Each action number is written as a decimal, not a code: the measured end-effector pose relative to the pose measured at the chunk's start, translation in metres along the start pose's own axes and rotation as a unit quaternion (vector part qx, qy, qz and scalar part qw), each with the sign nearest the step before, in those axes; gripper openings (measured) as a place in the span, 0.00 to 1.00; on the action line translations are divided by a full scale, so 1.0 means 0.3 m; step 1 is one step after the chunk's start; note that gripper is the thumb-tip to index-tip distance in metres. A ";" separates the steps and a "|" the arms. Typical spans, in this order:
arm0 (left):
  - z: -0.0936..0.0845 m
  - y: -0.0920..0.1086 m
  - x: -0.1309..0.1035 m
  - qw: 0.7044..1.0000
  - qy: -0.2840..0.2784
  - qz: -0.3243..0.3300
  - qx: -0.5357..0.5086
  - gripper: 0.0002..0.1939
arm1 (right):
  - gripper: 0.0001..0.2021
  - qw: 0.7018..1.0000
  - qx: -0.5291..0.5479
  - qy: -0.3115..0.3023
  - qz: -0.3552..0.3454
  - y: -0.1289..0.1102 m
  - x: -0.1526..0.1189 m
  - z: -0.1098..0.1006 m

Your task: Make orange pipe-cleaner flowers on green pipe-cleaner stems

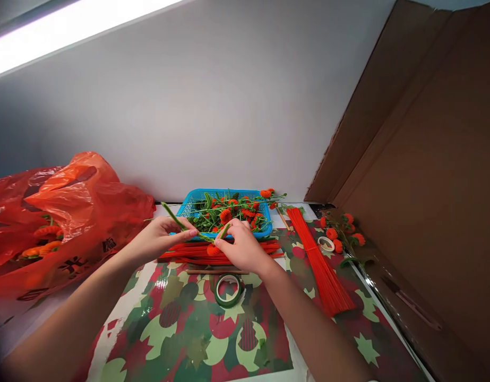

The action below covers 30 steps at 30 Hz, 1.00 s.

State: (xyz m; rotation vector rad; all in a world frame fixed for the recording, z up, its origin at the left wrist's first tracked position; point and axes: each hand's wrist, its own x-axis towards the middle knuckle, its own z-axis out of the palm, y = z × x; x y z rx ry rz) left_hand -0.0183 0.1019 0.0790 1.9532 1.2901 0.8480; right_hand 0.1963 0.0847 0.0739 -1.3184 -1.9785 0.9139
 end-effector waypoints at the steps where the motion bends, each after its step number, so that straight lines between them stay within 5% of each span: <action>1: -0.004 0.000 0.001 1.000 0.004 -0.003 -0.009 0.16 | 0.05 1.000 0.011 -0.007 0.003 0.003 0.002 -0.002; 12: 0.020 0.004 0.002 0.995 0.090 0.017 -0.032 0.18 | 0.05 0.995 0.055 -0.077 -0.023 -0.007 -0.008 -0.009; 17: 0.045 -0.010 0.003 0.995 0.066 0.001 -0.075 0.19 | 0.05 0.998 0.044 -0.035 -0.012 0.006 0.000 -0.001; 23: 0.072 -0.004 -0.009 0.989 -0.030 0.011 -0.142 0.14 | 0.07 0.997 0.069 0.041 -0.011 0.010 0.002 -0.005; 30: 0.084 0.024 -0.019 0.992 0.020 0.030 -0.121 0.11 | 0.11 0.997 0.056 0.032 -0.034 -0.001 0.000 -0.007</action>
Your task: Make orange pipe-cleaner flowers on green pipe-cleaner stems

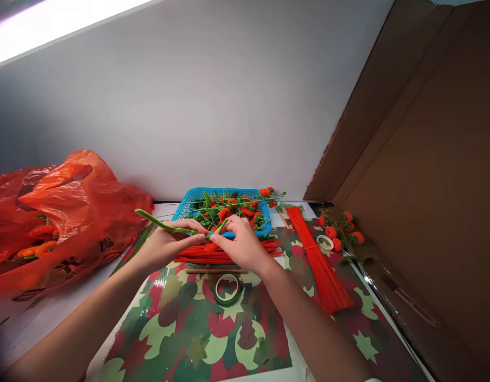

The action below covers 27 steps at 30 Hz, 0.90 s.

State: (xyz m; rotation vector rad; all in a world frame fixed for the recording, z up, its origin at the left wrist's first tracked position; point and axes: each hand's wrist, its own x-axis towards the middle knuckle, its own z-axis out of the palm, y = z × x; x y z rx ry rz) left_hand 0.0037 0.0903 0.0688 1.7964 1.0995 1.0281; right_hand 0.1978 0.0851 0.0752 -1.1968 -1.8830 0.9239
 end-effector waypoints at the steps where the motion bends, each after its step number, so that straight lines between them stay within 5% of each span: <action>1: 0.001 0.000 0.000 1.000 0.008 -0.002 -0.001 0.11 | 0.12 1.000 0.007 0.000 -0.006 0.000 0.002 0.000; 16: 0.027 0.001 -0.004 0.999 0.031 -0.041 -0.003 0.14 | 0.05 0.998 -0.024 0.028 -0.047 -0.004 -0.005 0.000; 23: 0.062 0.010 -0.011 0.987 -0.002 -0.082 -0.140 0.20 | 0.04 0.991 -0.007 0.112 -0.067 0.003 0.000 -0.002; 27: 0.063 0.004 -0.007 0.982 0.010 -0.080 -0.169 0.17 | 0.02 0.994 -0.013 0.090 -0.067 -0.002 -0.003 -0.009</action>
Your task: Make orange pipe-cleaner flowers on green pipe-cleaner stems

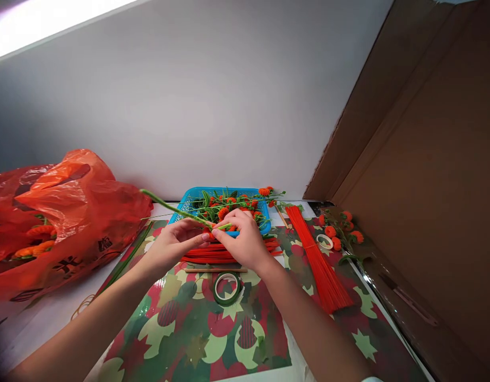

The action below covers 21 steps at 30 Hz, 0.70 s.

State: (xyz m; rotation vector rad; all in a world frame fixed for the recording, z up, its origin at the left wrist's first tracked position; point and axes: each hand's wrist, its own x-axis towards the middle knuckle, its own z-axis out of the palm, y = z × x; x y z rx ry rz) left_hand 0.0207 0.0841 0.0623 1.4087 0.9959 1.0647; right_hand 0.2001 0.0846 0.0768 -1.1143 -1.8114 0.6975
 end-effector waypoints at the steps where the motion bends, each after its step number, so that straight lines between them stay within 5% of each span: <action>1: -0.001 -0.001 0.001 1.000 -0.003 0.002 0.008 0.16 | 0.03 1.000 0.002 -0.016 -0.002 -0.003 -0.001 -0.002; 4: -0.001 -0.003 0.001 0.999 0.005 0.010 0.049 0.15 | 0.06 0.998 0.020 -0.065 0.006 -0.012 -0.006 -0.003; 9: 0.012 0.002 -0.004 0.995 0.009 0.036 0.092 0.13 | 0.02 0.998 -0.047 -0.034 -0.020 -0.011 -0.014 0.016; 15: 0.015 0.019 -0.014 0.992 -0.042 0.045 0.114 0.08 | 0.04 0.991 -0.068 0.009 -0.114 -0.001 -0.018 0.019; 21: 0.014 0.023 -0.027 0.977 -0.151 0.066 0.132 0.06 | 0.07 0.961 -0.129 0.024 -0.242 0.001 -0.023 0.003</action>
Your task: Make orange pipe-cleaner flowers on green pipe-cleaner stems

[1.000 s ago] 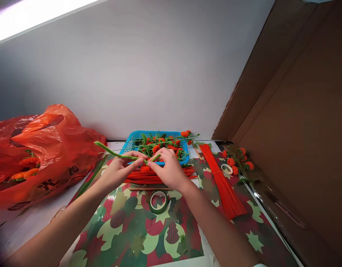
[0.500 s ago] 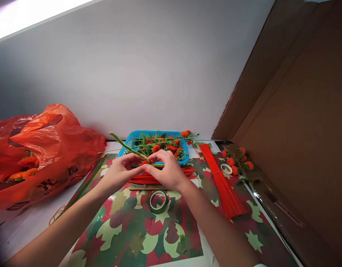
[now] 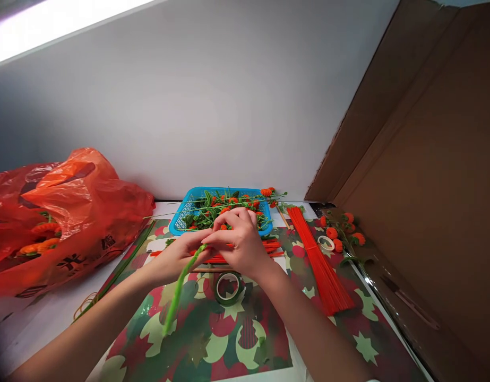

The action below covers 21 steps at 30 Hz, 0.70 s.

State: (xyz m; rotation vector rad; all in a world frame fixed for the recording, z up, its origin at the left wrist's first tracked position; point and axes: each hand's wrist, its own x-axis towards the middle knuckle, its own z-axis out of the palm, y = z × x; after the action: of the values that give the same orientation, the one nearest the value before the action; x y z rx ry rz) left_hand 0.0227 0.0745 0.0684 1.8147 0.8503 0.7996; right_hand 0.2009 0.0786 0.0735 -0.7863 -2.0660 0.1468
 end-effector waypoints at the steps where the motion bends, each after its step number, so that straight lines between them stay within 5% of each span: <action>1: 0.000 -0.002 0.000 1.000 0.001 -0.002 -0.002 0.07 | 0.07 1.000 -0.003 -0.001 -0.010 -0.001 0.000 -0.004; 8: -0.012 -0.021 0.014 0.983 0.093 -0.038 -0.150 0.10 | 0.06 0.998 -0.005 0.056 0.003 -0.011 -0.006 -0.008; 12: -0.009 -0.019 0.013 0.973 0.122 -0.014 -0.197 0.12 | 0.03 0.992 0.049 0.094 0.074 0.005 -0.007 0.004; 21: -0.001 -0.027 -0.004 0.989 0.113 0.058 -0.081 0.08 | 0.05 0.919 0.278 0.037 0.276 0.048 0.021 0.016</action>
State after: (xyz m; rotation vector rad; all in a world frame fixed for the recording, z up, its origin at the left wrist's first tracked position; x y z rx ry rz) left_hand 0.0201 0.0761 0.0609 1.6617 0.8025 1.1320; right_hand 0.2014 0.0945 0.0696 -0.9615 -1.5534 0.9568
